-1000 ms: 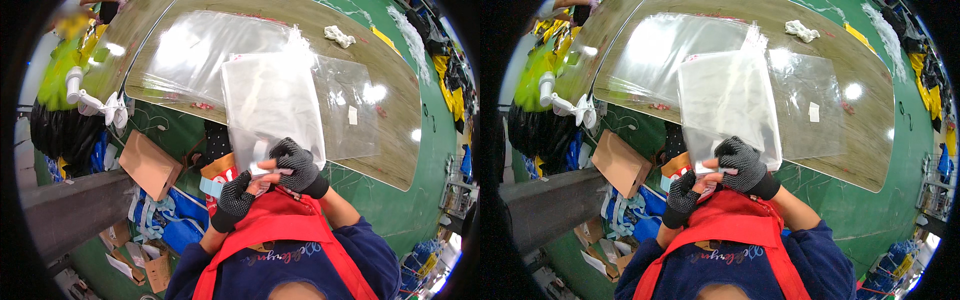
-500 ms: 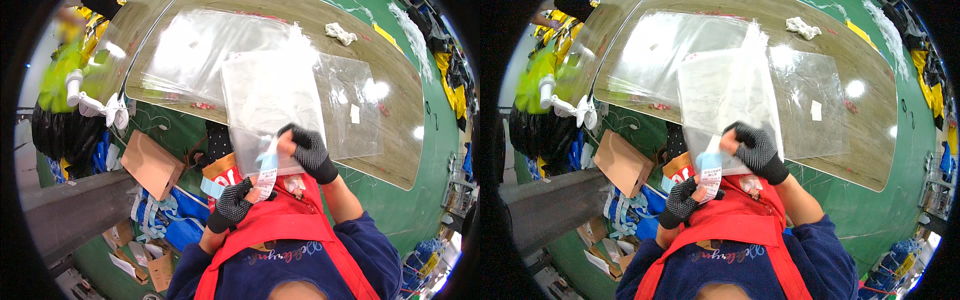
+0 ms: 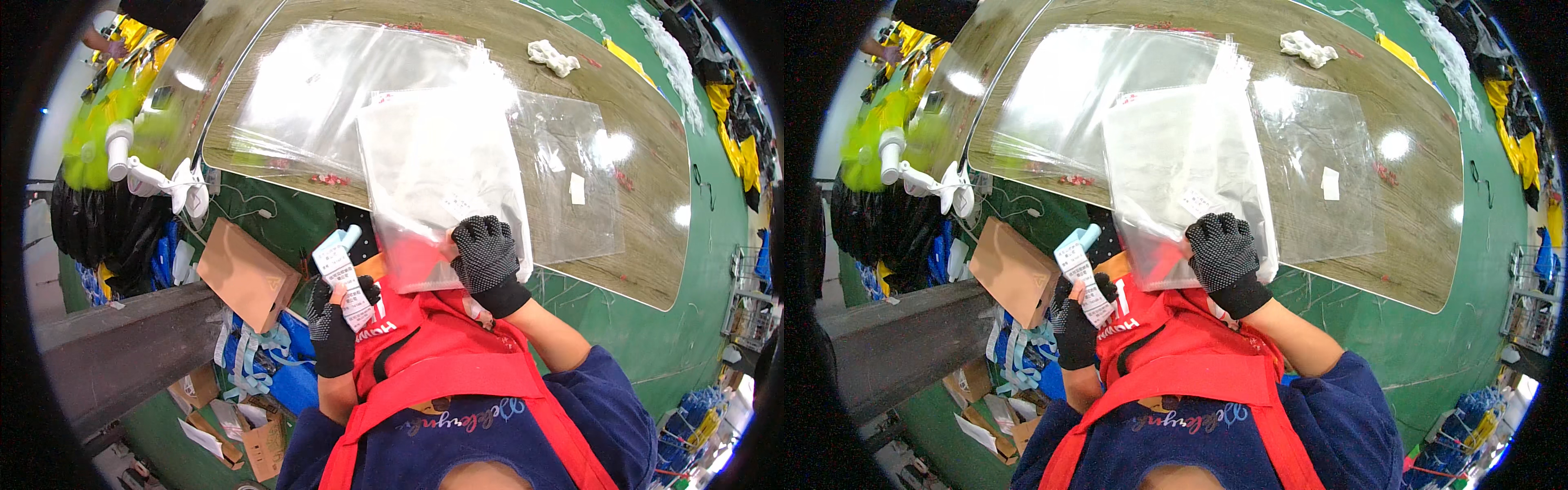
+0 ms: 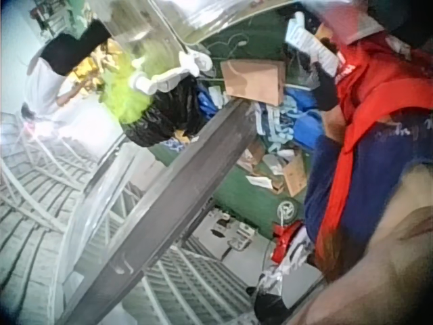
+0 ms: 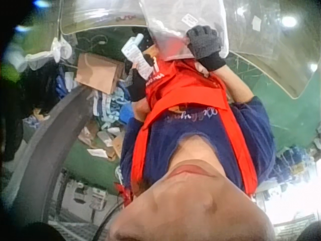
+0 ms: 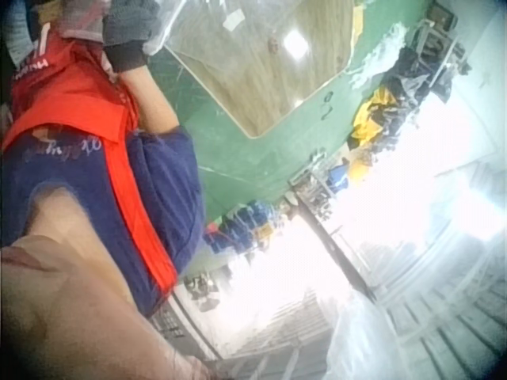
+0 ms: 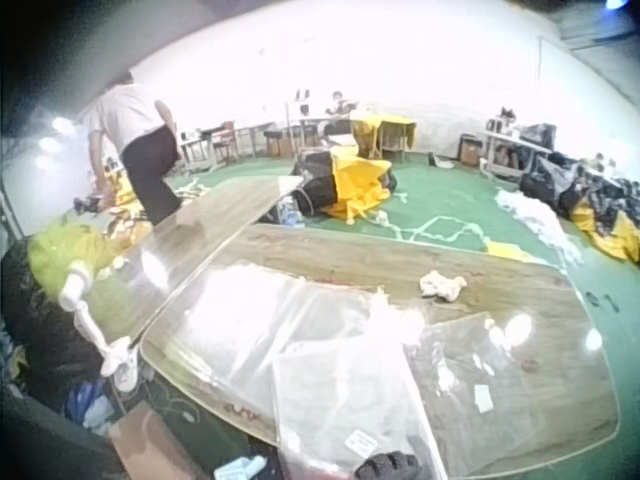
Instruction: The person places small packaged items into clear plastic bags on a workbench. They handle each item individually, open the bags, insert the items, and set the filled bags aside.
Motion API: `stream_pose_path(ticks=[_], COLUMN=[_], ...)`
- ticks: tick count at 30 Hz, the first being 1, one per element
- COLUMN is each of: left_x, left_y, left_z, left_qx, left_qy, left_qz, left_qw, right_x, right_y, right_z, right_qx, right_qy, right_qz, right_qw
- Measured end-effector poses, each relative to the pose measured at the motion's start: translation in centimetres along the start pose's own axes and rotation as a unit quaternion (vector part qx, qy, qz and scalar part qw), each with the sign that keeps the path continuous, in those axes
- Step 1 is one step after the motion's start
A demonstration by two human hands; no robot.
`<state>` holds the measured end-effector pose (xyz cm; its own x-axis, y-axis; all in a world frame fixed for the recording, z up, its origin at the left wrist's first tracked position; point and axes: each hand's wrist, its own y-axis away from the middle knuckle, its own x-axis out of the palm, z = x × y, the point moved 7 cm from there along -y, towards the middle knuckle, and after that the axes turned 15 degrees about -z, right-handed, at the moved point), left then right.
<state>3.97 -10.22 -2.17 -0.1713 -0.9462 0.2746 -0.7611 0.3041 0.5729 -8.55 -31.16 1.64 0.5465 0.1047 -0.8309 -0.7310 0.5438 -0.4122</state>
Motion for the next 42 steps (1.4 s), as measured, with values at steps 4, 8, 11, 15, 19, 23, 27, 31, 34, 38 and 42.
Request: stream_pose_path(ticks=[4,8,11,15,19,23,27,31,34,38,42], left_x=[3.4,6.0,6.9,7.9,6.5,6.6,6.5,6.7,5.4,-5.6,-17.6], left_y=[0.7,2.2,2.5,3.6,4.4,4.7,4.5,4.8,4.1,-2.5,-4.7], left_z=[-0.4,0.2,1.2,0.9,0.3,-0.2,0.4,0.3,1.2,-1.4,-10.5], left_qx=[0.005,-0.03,-0.028,0.032,0.103,0.142,0.145,0.111,0.144,0.171,0.275], left_qy=[-0.017,-0.008,-0.041,-0.174,-0.273,-0.375,-0.336,-0.329,-0.393,-0.308,-0.128], left_qz=[0.054,0.102,0.127,0.169,0.18,0.167,0.191,0.204,0.226,-0.001,-0.182], left_qw=[0.998,0.994,0.991,0.97,0.939,0.901,0.911,0.915,0.88,0.936,0.935], right_x=[-1.8,-8.5,-14.3,-8.9,-5.5,-4.1,-3.7,-2.1,-1.3,-5.2,-1.2], right_y=[-0.2,3.0,4.8,-0.9,-2.1,-2.1,-2.2,-1.4,-1.9,-5.7,-3.0], right_z=[-1.4,-8.3,-4.2,5.2,5.2,4.6,4.5,3.6,1.9,-1.5,-1.4], right_qx=[0.067,0.393,0.203,-0.089,-0.083,-0.048,-0.051,-0.018,0.094,-0.024,-0.057], right_qy=[-0.136,-0.147,0.085,-0.103,-0.238,-0.263,-0.302,-0.38,-0.491,-0.036,0.02], right_qz=[-0.069,-0.323,-0.565,-0.06,-0.076,-0.027,0.029,0.095,0.139,-0.247,-0.033], right_qw=[0.986,0.848,0.795,0.989,0.965,0.963,0.951,0.92,0.855,0.968,0.998])
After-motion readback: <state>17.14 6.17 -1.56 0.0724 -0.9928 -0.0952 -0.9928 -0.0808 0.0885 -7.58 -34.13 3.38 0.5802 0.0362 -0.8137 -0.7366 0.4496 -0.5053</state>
